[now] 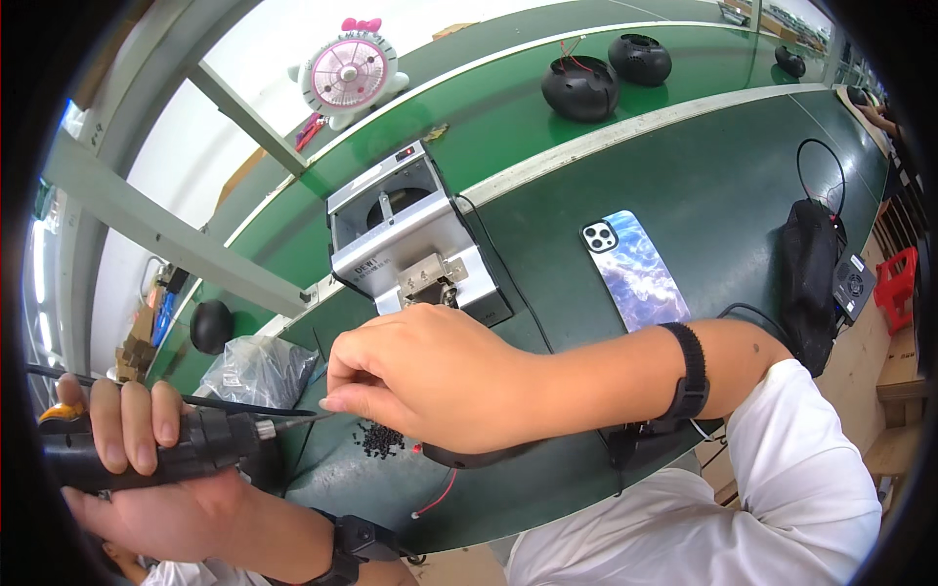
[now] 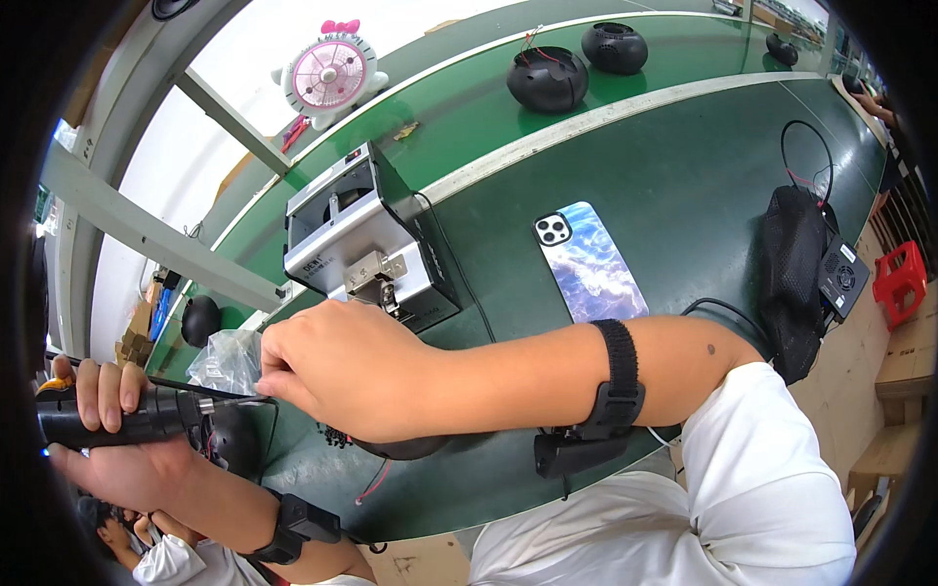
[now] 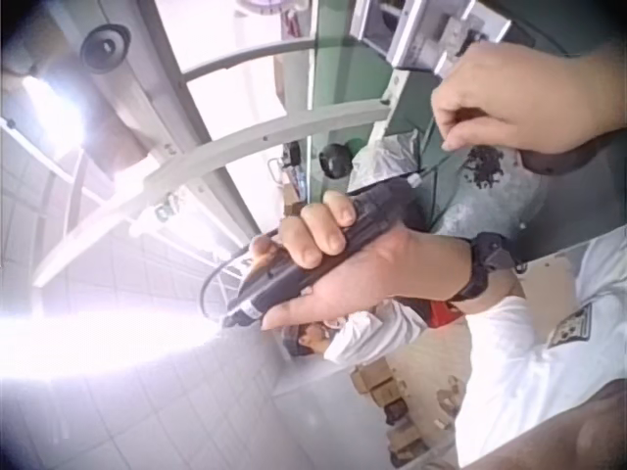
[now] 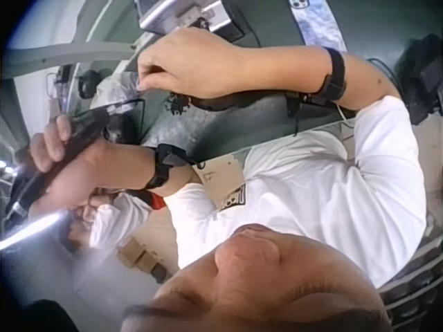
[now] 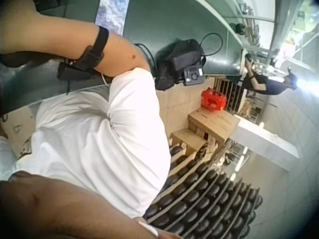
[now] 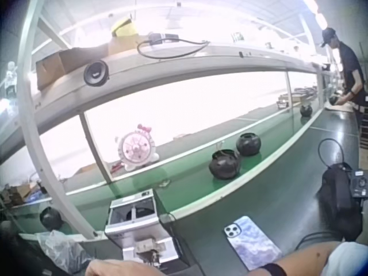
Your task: Use an electric screwdriver to assemble plastic electronic components on a factory assembly line.
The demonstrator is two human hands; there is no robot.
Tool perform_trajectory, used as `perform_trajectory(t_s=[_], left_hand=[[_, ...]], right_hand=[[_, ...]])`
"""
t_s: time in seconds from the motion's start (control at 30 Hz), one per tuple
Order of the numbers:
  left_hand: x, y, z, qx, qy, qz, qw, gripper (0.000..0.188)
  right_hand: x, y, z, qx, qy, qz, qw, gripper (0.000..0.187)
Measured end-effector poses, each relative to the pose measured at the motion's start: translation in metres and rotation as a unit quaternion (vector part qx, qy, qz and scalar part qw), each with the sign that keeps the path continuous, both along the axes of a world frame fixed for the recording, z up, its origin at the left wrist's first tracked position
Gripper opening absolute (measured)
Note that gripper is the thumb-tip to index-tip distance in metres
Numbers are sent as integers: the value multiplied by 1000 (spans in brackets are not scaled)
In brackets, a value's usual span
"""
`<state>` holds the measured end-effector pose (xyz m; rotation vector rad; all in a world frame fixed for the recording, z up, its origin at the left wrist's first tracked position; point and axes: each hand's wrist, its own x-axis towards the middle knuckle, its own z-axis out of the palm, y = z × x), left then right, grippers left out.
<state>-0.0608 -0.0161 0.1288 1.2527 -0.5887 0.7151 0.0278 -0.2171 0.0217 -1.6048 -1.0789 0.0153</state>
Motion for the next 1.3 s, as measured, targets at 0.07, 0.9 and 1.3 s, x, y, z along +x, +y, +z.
perform_trajectory(t_s=[0.07, 0.9, 1.3], left_hand=[[6, 13, -7, -28, -20, -26, 999, 64], [10, -10, -15, -79, -84, -29, 993, 72], [7, -10, -13, -84, -94, -44, 991, 75]], right_hand=[[-2, 1, 2, 19, 35, 12, 999, 22], [5, -1, 4, 11, 60, 57, 997, 27], [7, 5, -4, 81, 14, 74, 994, 37]])
